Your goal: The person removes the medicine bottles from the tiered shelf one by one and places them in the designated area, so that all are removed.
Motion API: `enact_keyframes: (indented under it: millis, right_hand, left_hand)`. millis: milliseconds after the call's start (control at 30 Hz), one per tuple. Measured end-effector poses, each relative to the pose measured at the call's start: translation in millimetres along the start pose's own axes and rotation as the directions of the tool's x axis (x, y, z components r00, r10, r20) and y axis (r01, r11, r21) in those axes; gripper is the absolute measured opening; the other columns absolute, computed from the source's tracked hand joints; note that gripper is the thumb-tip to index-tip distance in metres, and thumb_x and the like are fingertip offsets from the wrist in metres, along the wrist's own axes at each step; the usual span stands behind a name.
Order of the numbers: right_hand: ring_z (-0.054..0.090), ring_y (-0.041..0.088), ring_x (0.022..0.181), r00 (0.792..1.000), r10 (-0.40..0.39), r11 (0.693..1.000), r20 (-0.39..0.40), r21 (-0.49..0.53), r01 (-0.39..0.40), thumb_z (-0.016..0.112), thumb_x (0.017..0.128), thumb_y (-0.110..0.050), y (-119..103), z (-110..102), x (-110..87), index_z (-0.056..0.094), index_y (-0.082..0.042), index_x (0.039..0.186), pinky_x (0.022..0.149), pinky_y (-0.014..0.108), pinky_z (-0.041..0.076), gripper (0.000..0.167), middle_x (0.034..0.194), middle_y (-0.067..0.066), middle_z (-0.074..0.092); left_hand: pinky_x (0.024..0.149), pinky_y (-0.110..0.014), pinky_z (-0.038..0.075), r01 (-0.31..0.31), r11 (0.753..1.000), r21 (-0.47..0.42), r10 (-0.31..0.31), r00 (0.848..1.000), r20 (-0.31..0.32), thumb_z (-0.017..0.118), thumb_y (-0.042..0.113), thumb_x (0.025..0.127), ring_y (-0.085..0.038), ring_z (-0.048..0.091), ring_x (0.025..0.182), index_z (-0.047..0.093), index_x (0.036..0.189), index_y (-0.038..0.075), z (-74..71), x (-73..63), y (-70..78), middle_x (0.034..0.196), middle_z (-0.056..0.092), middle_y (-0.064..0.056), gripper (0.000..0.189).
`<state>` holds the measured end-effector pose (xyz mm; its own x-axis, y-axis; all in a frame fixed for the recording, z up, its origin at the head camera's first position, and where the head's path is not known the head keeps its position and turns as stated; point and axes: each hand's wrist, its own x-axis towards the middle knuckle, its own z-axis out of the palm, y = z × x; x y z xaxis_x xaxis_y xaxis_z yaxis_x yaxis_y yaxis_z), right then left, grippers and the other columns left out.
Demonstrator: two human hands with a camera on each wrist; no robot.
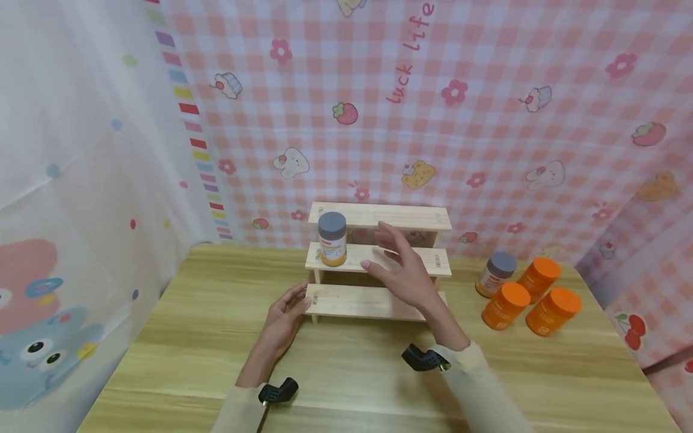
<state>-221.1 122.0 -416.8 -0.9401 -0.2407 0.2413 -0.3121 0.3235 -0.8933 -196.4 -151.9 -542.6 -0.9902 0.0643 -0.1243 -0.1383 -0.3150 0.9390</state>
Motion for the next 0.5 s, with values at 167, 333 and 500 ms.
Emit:
enact_keyframes:
  millis: [167, 333, 500]
  right_hand:
    - [0.046, 0.028, 0.144, 1.000, 0.023, 1.000, 0.001, 0.011, -0.023, 0.077, 0.092, -0.034, 2.5, 6.8, 7.1, 0.031, -0.027, 0.161, 0.120, 0.047, 0.040, 0.083, 0.154, 0.011, 0.049]
    - [0.052, 0.029, 0.140, 1.000, 0.010, 0.999, 0.010, 0.036, -0.011, 0.077, 0.093, -0.031, 3.2, 16.1, 18.6, 0.032, -0.026, 0.160, 0.119, 0.049, 0.041, 0.081, 0.151, 0.010, 0.052]
    - [0.054, 0.029, 0.138, 0.999, 0.007, 0.999, 0.040, 0.051, -0.009, 0.077, 0.093, -0.027, -0.6, 29.4, 28.0, 0.033, -0.025, 0.160, 0.118, 0.048, 0.042, 0.081, 0.149, 0.009, 0.054]
  left_hand:
    - [0.096, -0.018, 0.053, -0.017, 1.000, 0.015, 0.017, 1.000, 0.019, 0.061, 0.000, 0.100, -0.008, 0.059, 0.112, 0.043, 0.151, -0.006, 4.2, 1.3, -3.5, 0.121, 0.056, -0.003, 0.054]
    - [0.095, -0.019, 0.054, -0.045, 0.999, 0.021, 0.045, 0.999, 0.014, 0.063, 0.001, 0.099, -0.009, 0.060, 0.112, 0.045, 0.150, -0.005, 2.0, 5.3, -5.2, 0.122, 0.057, -0.005, 0.054]
    - [0.095, -0.019, 0.054, -0.038, 0.999, 0.017, 0.038, 0.999, -0.001, 0.062, -0.001, 0.099, -0.009, 0.060, 0.112, 0.045, 0.150, -0.004, -3.1, 3.7, -4.0, 0.124, 0.057, -0.006, 0.054]
